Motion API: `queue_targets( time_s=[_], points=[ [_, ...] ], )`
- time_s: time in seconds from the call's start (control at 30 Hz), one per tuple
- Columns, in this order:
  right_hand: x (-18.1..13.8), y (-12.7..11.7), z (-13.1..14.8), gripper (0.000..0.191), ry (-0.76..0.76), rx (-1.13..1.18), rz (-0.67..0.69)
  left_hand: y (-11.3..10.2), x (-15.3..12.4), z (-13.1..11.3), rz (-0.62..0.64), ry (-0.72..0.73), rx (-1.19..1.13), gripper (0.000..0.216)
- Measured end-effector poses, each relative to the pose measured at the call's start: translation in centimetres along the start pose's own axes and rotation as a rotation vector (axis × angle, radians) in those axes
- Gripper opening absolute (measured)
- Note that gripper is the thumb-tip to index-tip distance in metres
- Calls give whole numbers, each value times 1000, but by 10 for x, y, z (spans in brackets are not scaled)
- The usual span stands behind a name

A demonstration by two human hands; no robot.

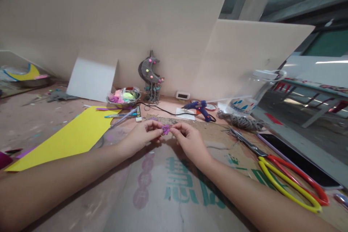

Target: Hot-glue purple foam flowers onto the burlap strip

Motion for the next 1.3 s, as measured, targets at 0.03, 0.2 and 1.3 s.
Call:
queue_targets(
  time_s=[0.03,0.2,1.3],
  points=[
    [-1,0,1,26,-3,-11,1,0,0,0,2,-12,-11,19],
    [-3,-1,4,28,-12,-62,5,3,-2,2,36,-1,4,21],
    [-5,0,6,27,-73,-147,7,-2,-7,-12,-2,202,320,24]
  ],
)
Point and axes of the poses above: each hand's wrist, its own x-axis towards the middle knuckle, its own y-axis out of the palm, z = x × y, the point moved 7 cm from there along x, towards the middle knuckle, and after that the axes turned 4 degrees about -z, right-handed, at the moved point
